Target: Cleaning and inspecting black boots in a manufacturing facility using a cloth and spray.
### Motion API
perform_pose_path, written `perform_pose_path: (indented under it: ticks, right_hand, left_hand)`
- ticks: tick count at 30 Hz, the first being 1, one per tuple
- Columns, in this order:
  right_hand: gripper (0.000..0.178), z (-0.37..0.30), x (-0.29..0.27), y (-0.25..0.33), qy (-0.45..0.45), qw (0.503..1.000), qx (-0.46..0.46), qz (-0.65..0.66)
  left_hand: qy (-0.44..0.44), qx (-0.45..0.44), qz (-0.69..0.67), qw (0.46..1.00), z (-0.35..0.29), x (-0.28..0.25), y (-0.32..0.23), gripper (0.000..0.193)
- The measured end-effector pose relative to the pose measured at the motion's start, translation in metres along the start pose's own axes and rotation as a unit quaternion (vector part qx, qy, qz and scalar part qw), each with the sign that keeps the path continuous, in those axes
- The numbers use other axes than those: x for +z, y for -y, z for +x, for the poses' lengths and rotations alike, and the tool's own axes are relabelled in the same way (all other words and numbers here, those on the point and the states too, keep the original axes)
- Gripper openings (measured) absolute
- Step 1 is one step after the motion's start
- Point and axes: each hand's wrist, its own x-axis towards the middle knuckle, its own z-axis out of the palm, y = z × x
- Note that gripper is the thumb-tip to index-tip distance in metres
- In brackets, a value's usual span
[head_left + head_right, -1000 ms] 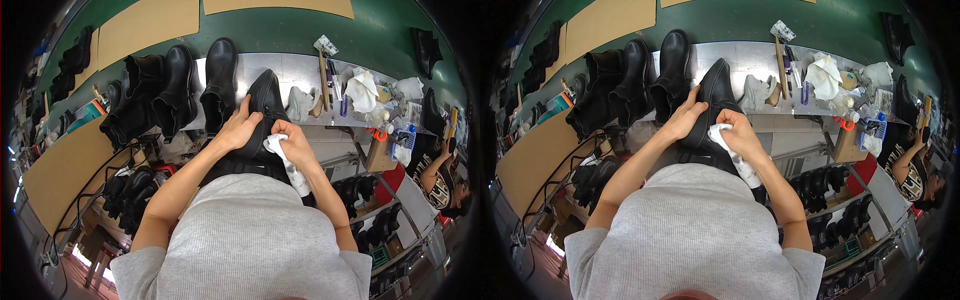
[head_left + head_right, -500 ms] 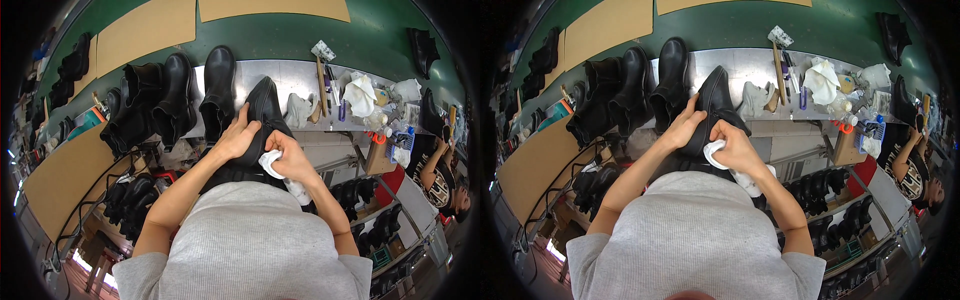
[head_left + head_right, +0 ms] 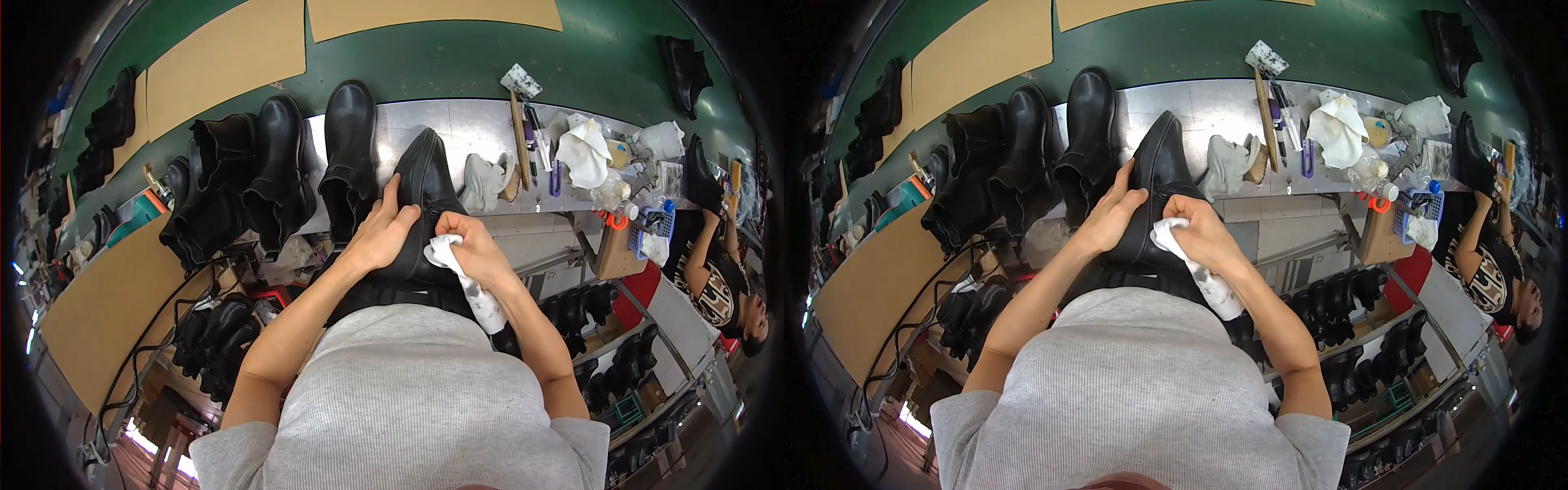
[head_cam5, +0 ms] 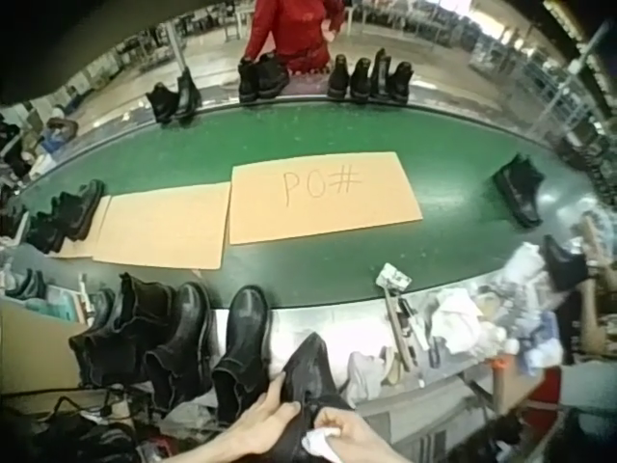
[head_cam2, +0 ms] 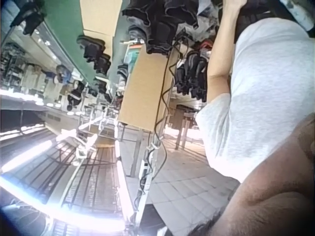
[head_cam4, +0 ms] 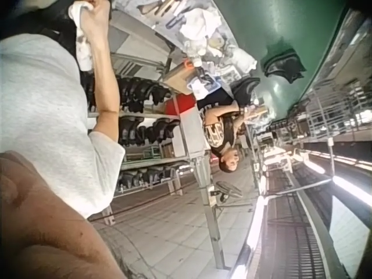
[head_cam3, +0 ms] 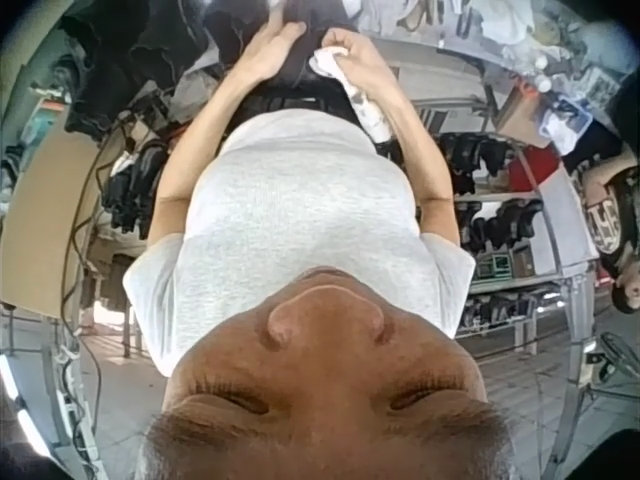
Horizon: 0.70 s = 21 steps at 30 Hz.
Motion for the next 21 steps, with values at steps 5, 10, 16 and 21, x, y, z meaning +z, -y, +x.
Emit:
perform_pose_path:
  ticks: [5,10,16,21]
  right_hand:
    - [0.013,-0.009,0.003,0.004,0.033,0.996,-0.035,-0.081]
    - [0.006,0.002,0.002,-0.004,-0.027,1.000,0.006,-0.003]
    - [0.006,-0.010,0.004,0.002,-0.026,0.999,-0.028,-0.037]
    - [0.004,0.001,0.004,0.004,-0.080,0.997,-0.011,-0.003]
  left_hand:
    - [0.001,0.000,0.004,1.000,0.002,0.000,0.004,0.079]
    - [0.006,-0.003,0.010,1.000,0.001,0.000,0.003,0.079]
    - [-0.001,0.002,0.015,1.000,0.001,-0.001,0.002,0.079]
    - [-0.001,0.004,0.008,1.000,0.002,0.000,0.002,0.079]
